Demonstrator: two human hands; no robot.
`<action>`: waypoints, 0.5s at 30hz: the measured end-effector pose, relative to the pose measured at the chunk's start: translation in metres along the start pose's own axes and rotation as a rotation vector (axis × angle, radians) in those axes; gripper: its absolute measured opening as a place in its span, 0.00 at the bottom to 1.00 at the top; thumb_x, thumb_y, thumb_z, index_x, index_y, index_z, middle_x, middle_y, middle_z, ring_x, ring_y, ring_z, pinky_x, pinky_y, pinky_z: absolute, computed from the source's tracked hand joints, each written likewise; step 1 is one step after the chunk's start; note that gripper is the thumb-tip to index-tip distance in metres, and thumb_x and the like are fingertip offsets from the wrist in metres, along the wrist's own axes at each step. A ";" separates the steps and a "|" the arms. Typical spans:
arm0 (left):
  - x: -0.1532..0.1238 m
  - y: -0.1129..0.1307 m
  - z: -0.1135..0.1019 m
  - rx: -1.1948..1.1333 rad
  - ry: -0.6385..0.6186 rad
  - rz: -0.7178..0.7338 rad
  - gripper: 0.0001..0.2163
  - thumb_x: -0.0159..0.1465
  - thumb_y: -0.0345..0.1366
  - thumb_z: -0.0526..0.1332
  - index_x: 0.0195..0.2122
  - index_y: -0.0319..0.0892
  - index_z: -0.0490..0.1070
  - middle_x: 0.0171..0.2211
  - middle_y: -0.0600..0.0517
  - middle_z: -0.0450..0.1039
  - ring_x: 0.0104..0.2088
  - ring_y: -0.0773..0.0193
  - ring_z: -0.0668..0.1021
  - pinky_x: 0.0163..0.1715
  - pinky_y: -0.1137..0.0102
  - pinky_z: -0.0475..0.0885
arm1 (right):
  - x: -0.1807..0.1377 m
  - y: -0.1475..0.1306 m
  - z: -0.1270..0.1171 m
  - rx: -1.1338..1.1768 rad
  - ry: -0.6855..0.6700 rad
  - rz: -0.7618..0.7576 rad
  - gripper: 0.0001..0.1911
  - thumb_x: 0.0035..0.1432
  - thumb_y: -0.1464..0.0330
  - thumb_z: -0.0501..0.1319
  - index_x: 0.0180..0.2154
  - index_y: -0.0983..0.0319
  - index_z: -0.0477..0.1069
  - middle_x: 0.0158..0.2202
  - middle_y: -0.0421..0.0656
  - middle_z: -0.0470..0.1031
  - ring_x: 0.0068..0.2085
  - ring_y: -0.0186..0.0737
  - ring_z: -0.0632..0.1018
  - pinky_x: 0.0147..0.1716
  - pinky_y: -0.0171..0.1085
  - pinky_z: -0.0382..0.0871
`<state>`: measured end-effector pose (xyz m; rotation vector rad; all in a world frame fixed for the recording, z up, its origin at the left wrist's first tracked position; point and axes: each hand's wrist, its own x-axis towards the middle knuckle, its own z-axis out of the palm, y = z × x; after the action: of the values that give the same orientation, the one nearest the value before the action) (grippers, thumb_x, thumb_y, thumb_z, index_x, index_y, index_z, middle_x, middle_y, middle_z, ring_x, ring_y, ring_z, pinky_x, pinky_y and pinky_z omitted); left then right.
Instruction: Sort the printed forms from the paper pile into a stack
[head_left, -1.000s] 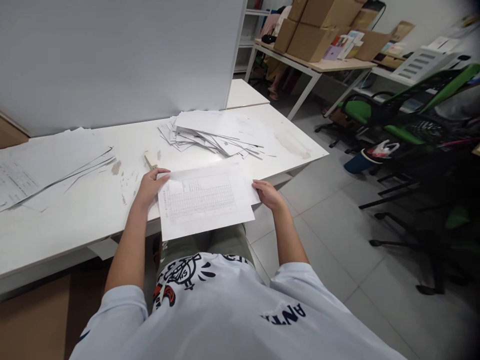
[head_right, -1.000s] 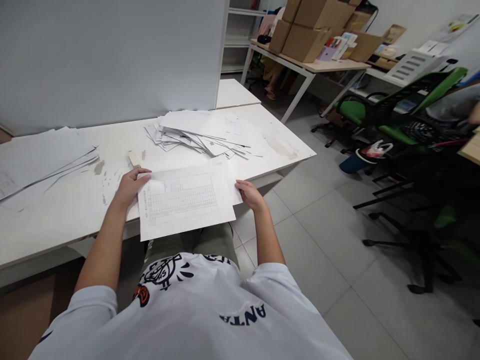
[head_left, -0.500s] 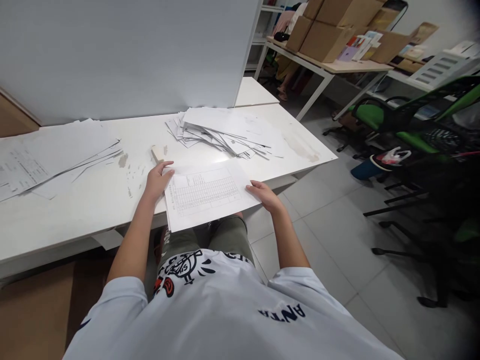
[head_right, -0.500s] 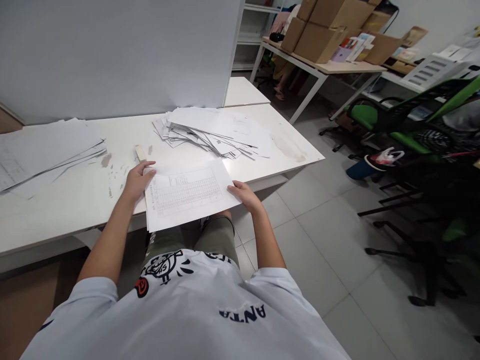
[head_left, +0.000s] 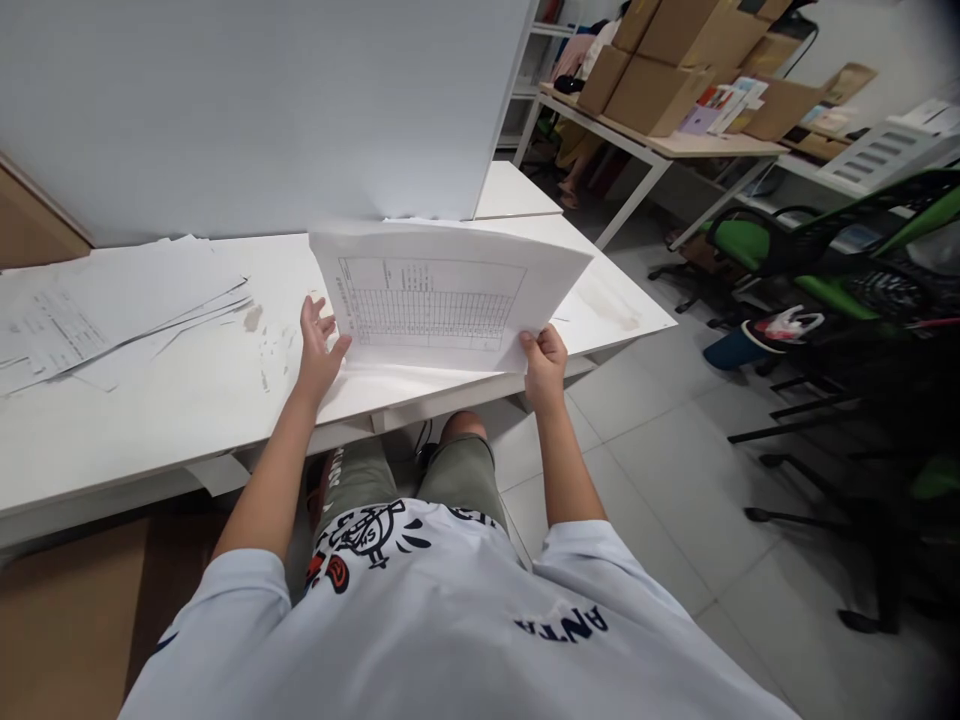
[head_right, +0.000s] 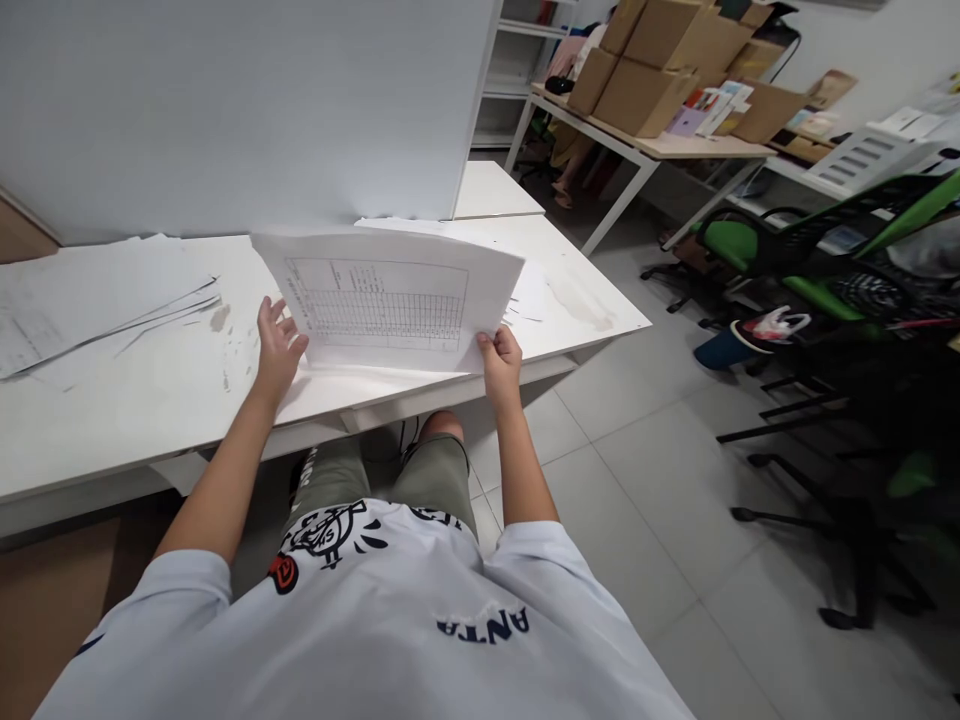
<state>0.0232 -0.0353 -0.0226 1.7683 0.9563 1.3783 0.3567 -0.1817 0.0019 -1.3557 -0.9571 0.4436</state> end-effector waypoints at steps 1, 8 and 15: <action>-0.002 0.002 0.000 0.000 -0.006 -0.003 0.44 0.56 0.64 0.62 0.68 0.51 0.50 0.68 0.39 0.53 0.67 0.47 0.63 0.62 0.55 0.62 | 0.001 0.003 0.004 0.030 -0.002 -0.003 0.20 0.54 0.48 0.59 0.39 0.55 0.67 0.39 0.44 0.73 0.46 0.47 0.72 0.42 0.38 0.67; -0.010 0.015 0.000 0.002 0.056 0.005 0.27 0.64 0.59 0.56 0.53 0.43 0.68 0.52 0.41 0.74 0.56 0.51 0.75 0.56 0.58 0.69 | 0.001 0.020 0.026 0.187 -0.123 0.054 0.15 0.50 0.55 0.61 0.37 0.55 0.65 0.36 0.42 0.73 0.44 0.45 0.73 0.47 0.40 0.67; -0.014 0.014 -0.004 0.241 0.186 -0.071 0.26 0.61 0.65 0.55 0.41 0.44 0.66 0.34 0.48 0.72 0.42 0.53 0.77 0.44 0.60 0.72 | 0.005 0.032 0.043 0.142 0.019 0.090 0.09 0.45 0.61 0.55 0.32 0.55 0.60 0.31 0.39 0.67 0.40 0.42 0.71 0.43 0.38 0.67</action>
<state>0.0190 -0.0539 -0.0168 1.7810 1.3209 1.4509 0.3339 -0.1453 -0.0301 -1.2756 -0.8354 0.5561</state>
